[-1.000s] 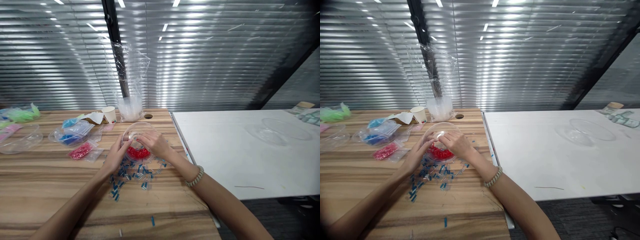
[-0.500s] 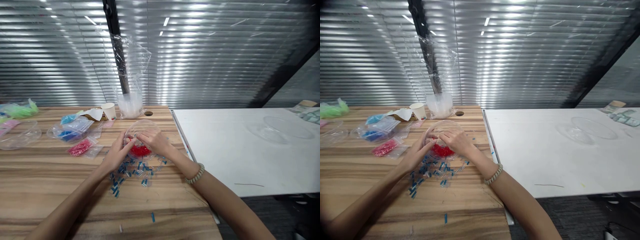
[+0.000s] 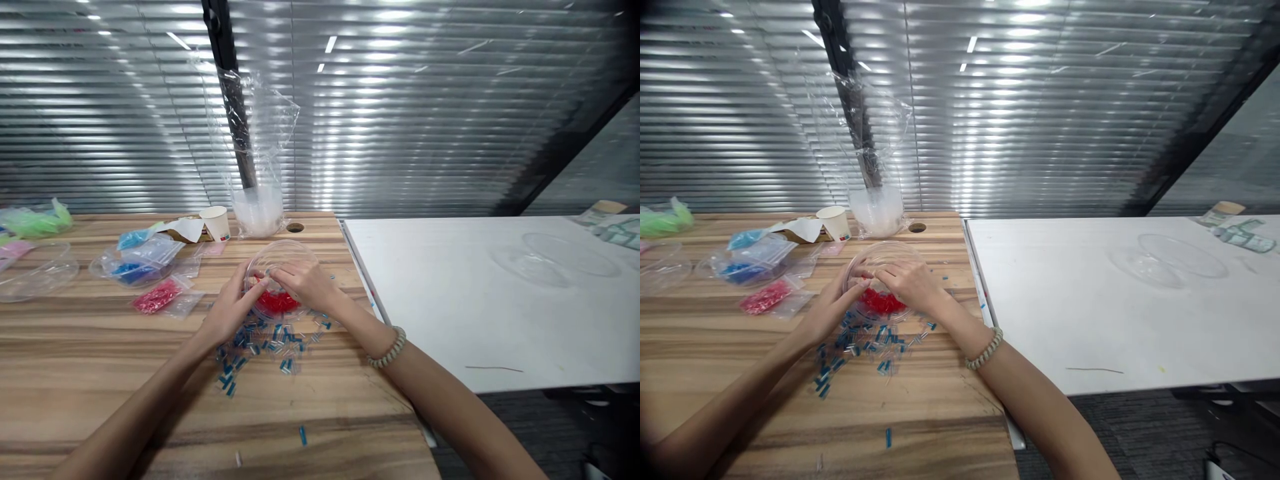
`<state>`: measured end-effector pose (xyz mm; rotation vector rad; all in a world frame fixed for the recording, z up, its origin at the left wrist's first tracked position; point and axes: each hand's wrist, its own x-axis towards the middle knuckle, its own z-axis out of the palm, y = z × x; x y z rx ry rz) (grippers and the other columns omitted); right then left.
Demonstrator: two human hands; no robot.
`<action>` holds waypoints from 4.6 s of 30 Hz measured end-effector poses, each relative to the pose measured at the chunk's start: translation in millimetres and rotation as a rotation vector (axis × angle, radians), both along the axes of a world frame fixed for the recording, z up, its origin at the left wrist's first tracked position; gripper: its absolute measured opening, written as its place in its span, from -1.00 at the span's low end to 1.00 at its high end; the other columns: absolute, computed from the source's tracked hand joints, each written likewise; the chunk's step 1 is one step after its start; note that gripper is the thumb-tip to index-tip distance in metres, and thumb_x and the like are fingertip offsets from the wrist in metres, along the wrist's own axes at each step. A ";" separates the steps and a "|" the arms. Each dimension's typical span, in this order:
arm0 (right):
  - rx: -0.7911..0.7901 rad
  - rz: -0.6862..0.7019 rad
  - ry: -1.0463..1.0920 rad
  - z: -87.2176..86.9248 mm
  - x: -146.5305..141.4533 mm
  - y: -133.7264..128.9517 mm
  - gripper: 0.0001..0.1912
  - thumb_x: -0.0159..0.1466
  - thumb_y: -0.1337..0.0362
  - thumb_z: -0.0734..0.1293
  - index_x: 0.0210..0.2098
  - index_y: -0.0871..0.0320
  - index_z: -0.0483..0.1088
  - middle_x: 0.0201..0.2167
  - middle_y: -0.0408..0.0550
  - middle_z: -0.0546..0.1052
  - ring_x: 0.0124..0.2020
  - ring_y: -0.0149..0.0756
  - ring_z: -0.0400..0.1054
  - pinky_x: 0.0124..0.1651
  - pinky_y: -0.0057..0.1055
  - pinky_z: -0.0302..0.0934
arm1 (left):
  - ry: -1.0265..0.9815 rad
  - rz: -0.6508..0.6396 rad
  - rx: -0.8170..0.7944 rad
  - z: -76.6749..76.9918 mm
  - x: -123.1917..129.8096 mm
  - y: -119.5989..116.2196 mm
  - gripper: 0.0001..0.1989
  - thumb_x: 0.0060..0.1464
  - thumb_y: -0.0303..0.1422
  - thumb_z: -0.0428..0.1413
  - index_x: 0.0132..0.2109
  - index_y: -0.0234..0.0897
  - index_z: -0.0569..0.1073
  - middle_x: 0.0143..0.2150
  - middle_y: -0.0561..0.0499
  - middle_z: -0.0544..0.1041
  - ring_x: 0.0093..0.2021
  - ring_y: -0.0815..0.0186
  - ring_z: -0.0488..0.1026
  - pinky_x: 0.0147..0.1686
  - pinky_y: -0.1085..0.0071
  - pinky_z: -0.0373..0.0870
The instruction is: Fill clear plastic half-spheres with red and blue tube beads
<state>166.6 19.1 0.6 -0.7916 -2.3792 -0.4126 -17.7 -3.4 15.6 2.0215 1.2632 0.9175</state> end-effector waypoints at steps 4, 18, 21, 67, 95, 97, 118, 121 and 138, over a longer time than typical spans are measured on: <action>0.029 0.001 0.016 -0.5 -0.2 -0.4 -0.84 0.31 0.44 0.20 -0.18 0.25 0.39 -0.34 -0.02 0.56 -0.31 -0.30 0.42 -0.27 -0.40 0.22 | -0.010 0.004 -0.002 -0.1 -0.1 -0.3 -0.48 0.14 -0.10 -0.06 0.18 -0.24 0.19 -0.05 -0.05 0.46 0.00 0.17 0.37 0.03 0.24 0.26; 0.059 0.036 0.053 0.6 0.1 -1.3 -0.84 0.30 0.43 0.21 -0.16 0.22 0.40 -0.30 -0.04 0.57 -0.29 -0.31 0.44 -0.24 -0.41 0.24 | -0.028 -0.005 -0.005 -2.2 -0.3 0.4 -0.49 0.14 -0.11 -0.05 0.17 -0.26 0.20 -0.04 -0.06 0.46 -0.06 0.18 0.40 0.00 0.23 0.28; 0.052 0.030 0.044 0.3 0.0 -1.0 -0.83 0.31 0.44 0.21 -0.17 0.22 0.40 -0.31 -0.04 0.57 -0.30 -0.32 0.44 -0.25 -0.42 0.24 | -0.035 -0.004 -0.008 -3.4 -0.8 0.9 -0.47 0.14 -0.11 -0.05 0.19 -0.25 0.17 -0.02 -0.07 0.44 -0.06 0.20 0.40 0.00 0.23 0.28; 0.031 -0.081 -0.090 -9.8 -0.2 4.3 -0.87 0.30 0.43 0.20 -0.34 0.21 0.37 -0.46 -0.08 0.52 -0.41 -0.35 0.40 -0.36 -0.45 0.12 | -0.052 -0.016 -0.049 0.0 1.0 -0.9 -0.45 0.13 -0.08 -0.04 0.18 -0.26 0.18 -0.02 -0.09 0.44 -0.08 0.18 0.42 -0.05 0.24 0.32; -0.045 -0.078 -0.105 -8.1 -0.1 2.1 -0.84 0.33 0.41 0.16 -0.25 0.22 0.38 -0.40 -0.06 0.54 -0.37 -0.33 0.40 -0.36 -0.44 0.09 | 0.011 -0.029 0.018 -2.9 -0.8 2.8 -0.50 0.15 -0.10 -0.05 0.14 -0.28 0.22 -0.03 -0.11 0.45 -0.06 0.15 0.41 0.03 0.15 0.28; -0.063 -0.085 -0.118 -8.5 0.0 2.2 -0.84 0.33 0.40 0.17 -0.23 0.22 0.38 -0.40 -0.05 0.53 -0.37 -0.33 0.40 -0.35 -0.44 0.09 | 0.022 -0.028 0.022 -3.5 -1.3 3.1 -0.50 0.15 -0.10 -0.05 0.14 -0.29 0.22 -0.04 -0.11 0.45 -0.07 0.15 0.41 0.01 0.16 0.30; -0.058 -0.071 -0.124 -9.0 -0.6 2.8 -0.85 0.32 0.42 0.18 -0.26 0.23 0.38 -0.39 -0.05 0.54 -0.38 -0.34 0.40 -0.35 -0.44 0.10 | 0.000 -0.023 -0.019 0.7 0.1 0.0 -0.42 0.14 -0.07 -0.05 0.22 -0.27 0.14 -0.04 -0.11 0.44 -0.14 0.16 0.44 -0.11 0.22 0.36; -0.057 -0.072 -0.126 -9.1 -0.6 3.2 -0.86 0.32 0.42 0.18 -0.28 0.23 0.37 -0.41 -0.06 0.54 -0.40 -0.34 0.39 -0.36 -0.43 0.09 | -0.003 -0.021 -0.014 -0.2 -0.4 0.4 -0.42 0.14 -0.07 -0.05 0.22 -0.26 0.14 -0.04 -0.11 0.44 -0.14 0.16 0.44 -0.10 0.21 0.35; -0.048 -0.086 -0.135 -9.6 -0.2 2.7 -0.86 0.32 0.42 0.18 -0.26 0.22 0.37 -0.41 -0.07 0.54 -0.40 -0.34 0.39 -0.36 -0.44 0.09 | 0.012 -0.024 0.002 -1.1 -1.0 0.4 -0.46 0.15 -0.11 -0.04 0.21 -0.24 0.16 -0.03 -0.10 0.45 -0.10 0.16 0.43 -0.06 0.21 0.34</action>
